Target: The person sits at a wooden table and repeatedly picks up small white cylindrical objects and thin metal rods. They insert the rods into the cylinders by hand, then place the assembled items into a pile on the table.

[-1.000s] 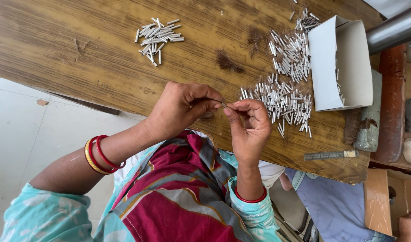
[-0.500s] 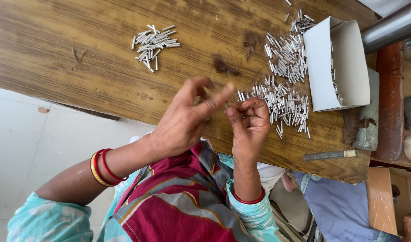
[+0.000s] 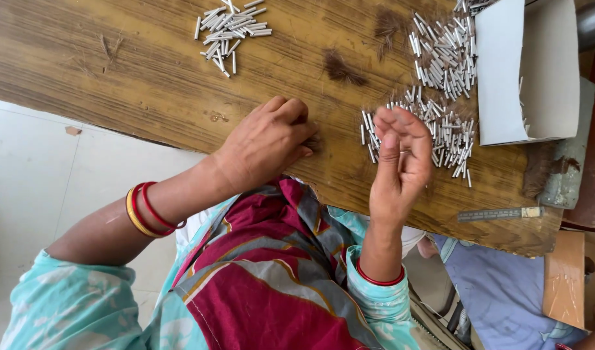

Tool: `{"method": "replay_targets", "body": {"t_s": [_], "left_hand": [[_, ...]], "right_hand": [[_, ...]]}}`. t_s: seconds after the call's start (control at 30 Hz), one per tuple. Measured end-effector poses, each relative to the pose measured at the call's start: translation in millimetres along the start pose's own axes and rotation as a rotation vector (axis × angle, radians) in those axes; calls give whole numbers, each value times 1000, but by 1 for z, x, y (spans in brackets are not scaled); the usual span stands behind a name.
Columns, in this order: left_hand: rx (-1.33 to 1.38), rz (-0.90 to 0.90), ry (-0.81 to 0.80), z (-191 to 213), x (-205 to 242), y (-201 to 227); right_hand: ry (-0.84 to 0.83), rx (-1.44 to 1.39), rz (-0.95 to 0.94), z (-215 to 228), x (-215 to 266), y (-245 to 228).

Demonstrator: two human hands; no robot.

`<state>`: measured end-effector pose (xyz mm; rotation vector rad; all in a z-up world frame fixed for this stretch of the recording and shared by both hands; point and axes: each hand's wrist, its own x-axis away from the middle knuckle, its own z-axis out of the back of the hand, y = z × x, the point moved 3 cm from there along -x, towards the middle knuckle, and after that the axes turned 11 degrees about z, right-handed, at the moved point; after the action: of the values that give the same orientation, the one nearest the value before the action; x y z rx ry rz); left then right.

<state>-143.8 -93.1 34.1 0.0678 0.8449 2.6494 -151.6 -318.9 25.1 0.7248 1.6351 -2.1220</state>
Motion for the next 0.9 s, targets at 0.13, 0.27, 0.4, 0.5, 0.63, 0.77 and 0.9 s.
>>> {"method": "replay_targets", "body": {"t_s": [0.13, 0.27, 0.4, 0.5, 0.63, 0.77, 0.9], "left_hand": [[444, -12, 194, 13, 17, 9], [-1, -82, 192, -7, 17, 21], [282, -11, 74, -8, 24, 11], [1028, 52, 135, -14, 17, 3], [1547, -1, 224, -48, 5, 8], [1505, -12, 227, -26, 4, 5], [651, 137, 134, 7, 1, -9]], "right_hand": [[-67, -582, -179, -36, -2, -3], [15, -797, -288, -53, -2, 11], [9, -826, -317, -56, -2, 14], [28, -785, -337, -64, 2, 14], [48, -813, -343, -85, 3, 9], [27, -792, -306, -77, 3, 4], [-68, -560, -280, -51, -1, 8]]}}
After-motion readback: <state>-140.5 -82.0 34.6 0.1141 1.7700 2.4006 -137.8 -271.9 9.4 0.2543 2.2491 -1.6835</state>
